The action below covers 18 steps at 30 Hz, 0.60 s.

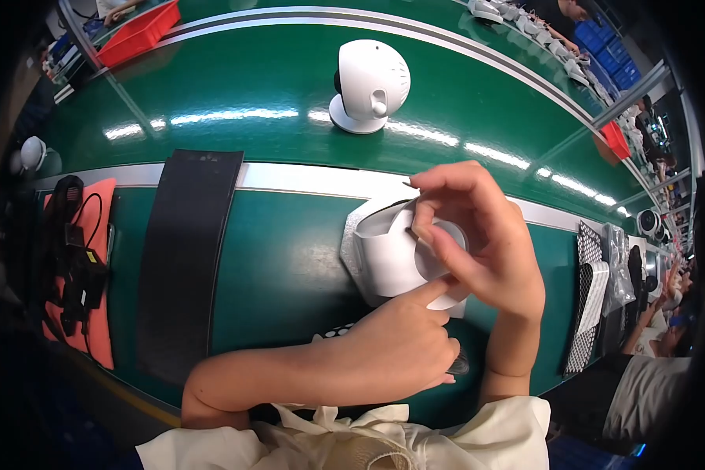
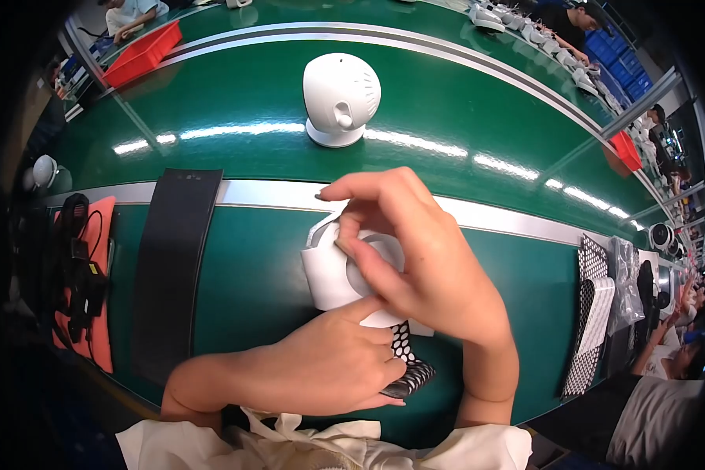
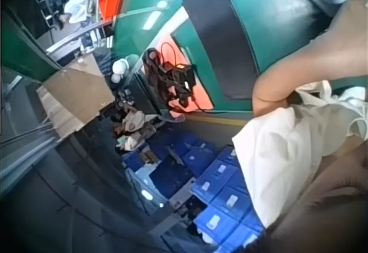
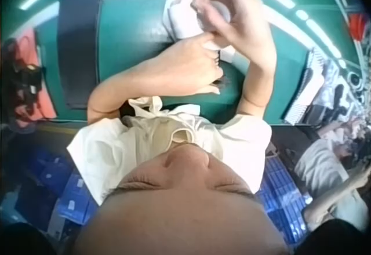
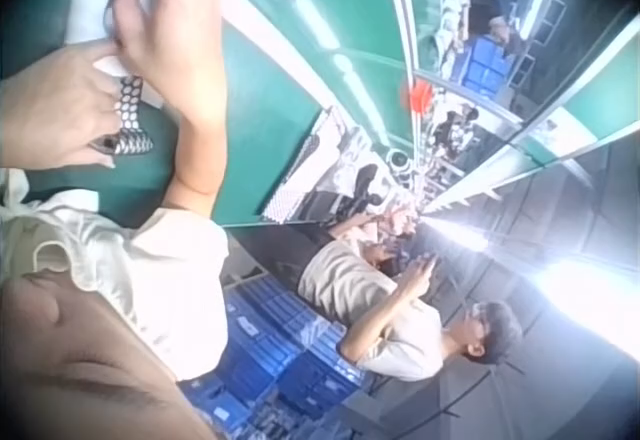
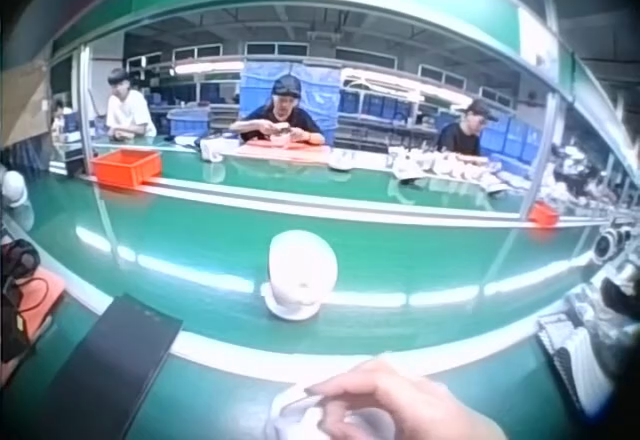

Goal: Assembling various components of a white surveillance camera on a factory production line.

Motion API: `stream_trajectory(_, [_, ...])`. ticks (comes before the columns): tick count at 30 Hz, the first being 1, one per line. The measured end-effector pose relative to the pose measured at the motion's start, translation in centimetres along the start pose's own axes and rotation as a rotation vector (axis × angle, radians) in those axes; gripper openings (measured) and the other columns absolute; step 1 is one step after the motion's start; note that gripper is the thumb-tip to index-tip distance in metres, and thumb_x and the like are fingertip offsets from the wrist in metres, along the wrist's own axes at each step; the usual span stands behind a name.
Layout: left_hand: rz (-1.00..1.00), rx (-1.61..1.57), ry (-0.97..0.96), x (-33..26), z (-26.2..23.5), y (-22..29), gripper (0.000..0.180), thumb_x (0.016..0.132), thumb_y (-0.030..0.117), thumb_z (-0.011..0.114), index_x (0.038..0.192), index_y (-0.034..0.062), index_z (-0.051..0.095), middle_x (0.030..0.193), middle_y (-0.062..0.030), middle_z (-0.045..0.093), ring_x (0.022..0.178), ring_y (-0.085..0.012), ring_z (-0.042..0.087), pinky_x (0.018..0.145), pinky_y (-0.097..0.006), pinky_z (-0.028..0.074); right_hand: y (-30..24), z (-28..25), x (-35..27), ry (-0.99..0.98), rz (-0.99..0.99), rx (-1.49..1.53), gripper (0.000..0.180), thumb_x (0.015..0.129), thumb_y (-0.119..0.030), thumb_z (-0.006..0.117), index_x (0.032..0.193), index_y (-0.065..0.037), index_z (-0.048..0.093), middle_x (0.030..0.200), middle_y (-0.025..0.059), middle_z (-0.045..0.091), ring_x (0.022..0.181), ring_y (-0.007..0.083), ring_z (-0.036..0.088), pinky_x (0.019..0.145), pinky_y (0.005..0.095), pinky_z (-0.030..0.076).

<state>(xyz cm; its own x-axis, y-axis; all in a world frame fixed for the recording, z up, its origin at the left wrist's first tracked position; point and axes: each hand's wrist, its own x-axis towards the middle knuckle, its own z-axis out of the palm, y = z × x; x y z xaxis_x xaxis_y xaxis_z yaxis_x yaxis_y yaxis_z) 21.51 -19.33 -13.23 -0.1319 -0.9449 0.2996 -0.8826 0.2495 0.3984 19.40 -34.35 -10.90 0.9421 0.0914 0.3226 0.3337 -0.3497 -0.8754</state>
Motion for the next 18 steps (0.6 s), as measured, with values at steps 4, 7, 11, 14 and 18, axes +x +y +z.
stream_trajectory(4, [0.002,0.020,0.008,0.02,0.09,-0.03,0.033,0.074,0.035,0.062,0.058,0.0066,0.059,0.050,-0.0019,0.054,0.059,-0.0180,0.057,0.101,-0.038,0.026,0.04,-0.04,-0.02,0.017,0.022,-0.008,0.044,0.073,0.016,0.045,0.116,0.006,0.041,0.086,0.0069,0.050,0.082,0.0114,0.051,0.081,0.0252,0.043])
stream_trajectory(7, [0.000,0.026,0.007,0.06,0.15,0.02,0.032,0.074,0.035,0.062,0.058,0.0068,0.059,0.050,-0.0018,0.054,0.059,-0.0177,0.057,0.102,-0.038,0.024,-0.13,-0.05,0.00,0.020,0.048,-0.053,0.043,0.074,0.016,0.045,0.116,0.006,0.041,0.085,0.0065,0.051,0.082,0.0109,0.050,0.080,0.0241,0.043])
stream_trajectory(11, [-0.006,0.028,-0.008,0.09,0.07,0.01,0.032,0.073,0.034,0.063,0.057,0.0066,0.060,0.050,-0.0020,0.054,0.059,-0.0175,0.057,0.103,-0.037,0.024,-0.05,0.21,0.05,0.083,0.047,-0.075,0.036,0.075,0.013,0.051,0.110,0.003,0.049,0.091,0.0091,0.048,0.082,0.0139,0.058,0.078,0.0271,0.049])
stream_trajectory(14, [-0.002,0.037,0.002,0.12,0.02,0.01,0.032,0.073,0.033,0.063,0.057,0.0064,0.061,0.050,-0.0019,0.055,0.059,-0.0176,0.057,0.103,-0.037,0.023,-0.07,0.13,0.12,0.073,0.046,-0.086,0.035,0.075,0.012,0.051,0.108,0.003,0.050,0.091,0.0092,0.048,0.083,0.0148,0.059,0.077,0.0274,0.050])
stream_trajectory(18, [-0.010,0.019,0.023,0.13,-0.05,0.04,0.031,0.072,0.033,0.063,0.057,0.0064,0.061,0.050,-0.0019,0.055,0.059,-0.0177,0.057,0.103,-0.037,0.024,-0.04,-0.03,0.18,0.020,0.033,-0.137,0.033,0.076,0.016,0.046,0.108,0.006,0.046,0.087,0.0065,0.050,0.082,0.0094,0.052,0.078,0.0226,0.044])
